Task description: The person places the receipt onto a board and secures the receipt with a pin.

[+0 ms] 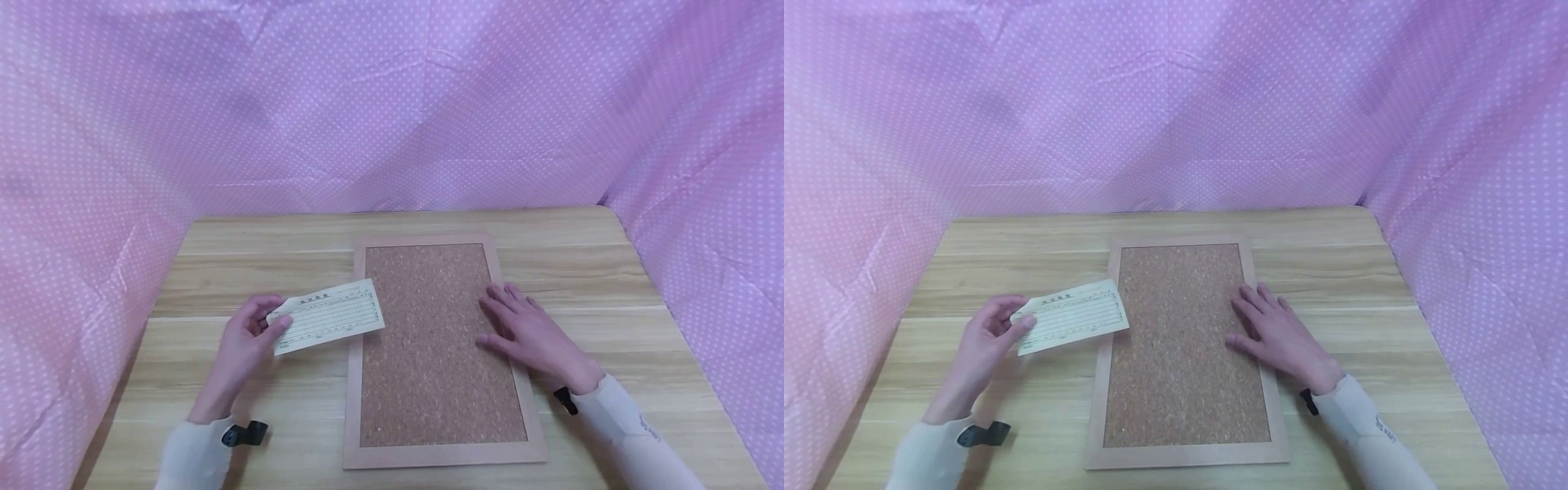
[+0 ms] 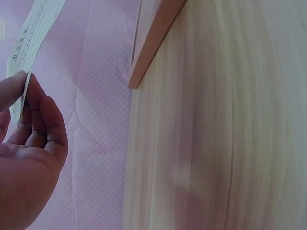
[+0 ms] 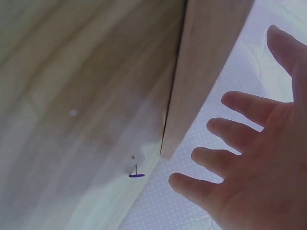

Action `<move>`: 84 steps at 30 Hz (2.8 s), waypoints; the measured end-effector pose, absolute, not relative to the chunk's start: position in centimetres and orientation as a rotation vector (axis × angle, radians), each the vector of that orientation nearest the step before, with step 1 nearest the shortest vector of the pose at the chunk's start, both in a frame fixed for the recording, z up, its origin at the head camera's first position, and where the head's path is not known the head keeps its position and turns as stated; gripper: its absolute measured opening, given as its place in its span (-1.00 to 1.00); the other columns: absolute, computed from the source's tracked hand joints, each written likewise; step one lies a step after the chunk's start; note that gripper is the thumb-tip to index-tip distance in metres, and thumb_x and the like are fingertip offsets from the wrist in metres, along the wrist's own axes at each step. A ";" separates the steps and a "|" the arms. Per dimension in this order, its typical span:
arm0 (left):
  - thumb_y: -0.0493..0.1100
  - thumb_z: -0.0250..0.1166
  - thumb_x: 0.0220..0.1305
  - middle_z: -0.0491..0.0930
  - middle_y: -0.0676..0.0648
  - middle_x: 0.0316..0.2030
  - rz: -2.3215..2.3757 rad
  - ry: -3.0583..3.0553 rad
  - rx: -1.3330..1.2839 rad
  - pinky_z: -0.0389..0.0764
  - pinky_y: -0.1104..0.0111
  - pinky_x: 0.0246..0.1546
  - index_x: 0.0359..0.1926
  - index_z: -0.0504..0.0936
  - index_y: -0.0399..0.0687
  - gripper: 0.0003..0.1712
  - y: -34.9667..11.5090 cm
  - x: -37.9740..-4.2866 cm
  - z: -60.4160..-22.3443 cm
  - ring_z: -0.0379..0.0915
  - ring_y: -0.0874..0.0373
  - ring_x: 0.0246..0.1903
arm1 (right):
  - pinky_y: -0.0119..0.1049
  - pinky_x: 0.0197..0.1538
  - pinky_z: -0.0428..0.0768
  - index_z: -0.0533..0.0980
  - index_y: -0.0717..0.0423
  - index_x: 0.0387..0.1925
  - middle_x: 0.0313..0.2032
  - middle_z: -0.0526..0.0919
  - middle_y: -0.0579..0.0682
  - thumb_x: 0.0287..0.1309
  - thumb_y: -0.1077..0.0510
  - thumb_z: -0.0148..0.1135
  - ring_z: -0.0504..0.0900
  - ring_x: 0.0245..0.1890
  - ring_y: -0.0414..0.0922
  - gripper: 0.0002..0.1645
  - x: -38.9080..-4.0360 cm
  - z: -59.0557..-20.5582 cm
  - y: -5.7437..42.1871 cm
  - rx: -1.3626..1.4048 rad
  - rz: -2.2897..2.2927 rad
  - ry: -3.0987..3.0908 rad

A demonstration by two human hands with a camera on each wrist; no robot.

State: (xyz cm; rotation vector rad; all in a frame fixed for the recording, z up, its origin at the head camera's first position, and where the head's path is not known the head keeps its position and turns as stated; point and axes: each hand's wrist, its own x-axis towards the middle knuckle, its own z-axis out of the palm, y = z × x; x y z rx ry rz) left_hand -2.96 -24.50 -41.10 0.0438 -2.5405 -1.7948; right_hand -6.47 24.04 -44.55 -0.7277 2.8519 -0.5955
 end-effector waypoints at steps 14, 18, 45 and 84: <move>-0.32 0.40 0.35 0.69 0.21 -0.10 -1.861 -2.475 0.026 0.51 0.46 -0.30 0.14 0.55 -0.30 -0.62 -22.1 -3.5 -41.1 0.54 0.24 -0.27 | 0.31 0.45 0.09 0.33 0.25 0.48 0.56 0.16 0.25 0.42 -0.19 0.25 0.05 0.54 0.34 -0.16 -6.2 -43.2 23.8 -0.739 -0.748 2.886; -0.33 0.40 0.34 0.70 0.20 -0.09 -1.876 -2.463 0.018 0.52 0.45 -0.31 0.13 0.56 -0.29 -0.63 -21.5 -3.6 -41.2 0.54 0.23 -0.26 | 0.34 0.44 0.11 0.34 0.25 0.47 0.56 0.17 0.23 0.42 -0.14 0.27 0.07 0.54 0.33 -0.19 -6.0 -42.8 23.7 -0.731 -0.829 2.885; -0.35 0.37 0.34 0.66 -0.28 0.08 -2.058 -2.368 -0.063 0.60 0.41 -0.21 0.13 0.58 -0.31 -0.64 -16.2 -4.7 -41.9 0.64 0.16 -0.12 | 0.32 0.38 0.25 0.39 -0.02 0.49 0.52 0.30 0.06 0.36 0.10 0.35 0.29 0.48 0.19 -0.29 -4.7 -40.3 21.6 -0.763 -1.242 2.886; -0.22 0.39 0.38 0.58 -0.18 0.23 -2.092 -2.470 -0.166 0.57 0.28 0.06 0.17 0.58 -0.22 -0.60 -12.0 -5.1 -42.2 0.51 -0.06 0.25 | -0.36 -0.05 0.67 0.59 0.18 0.25 0.13 0.69 0.11 0.30 0.41 0.31 0.72 -0.08 -0.10 -0.51 -5.3 -40.4 18.6 -0.881 -1.504 2.812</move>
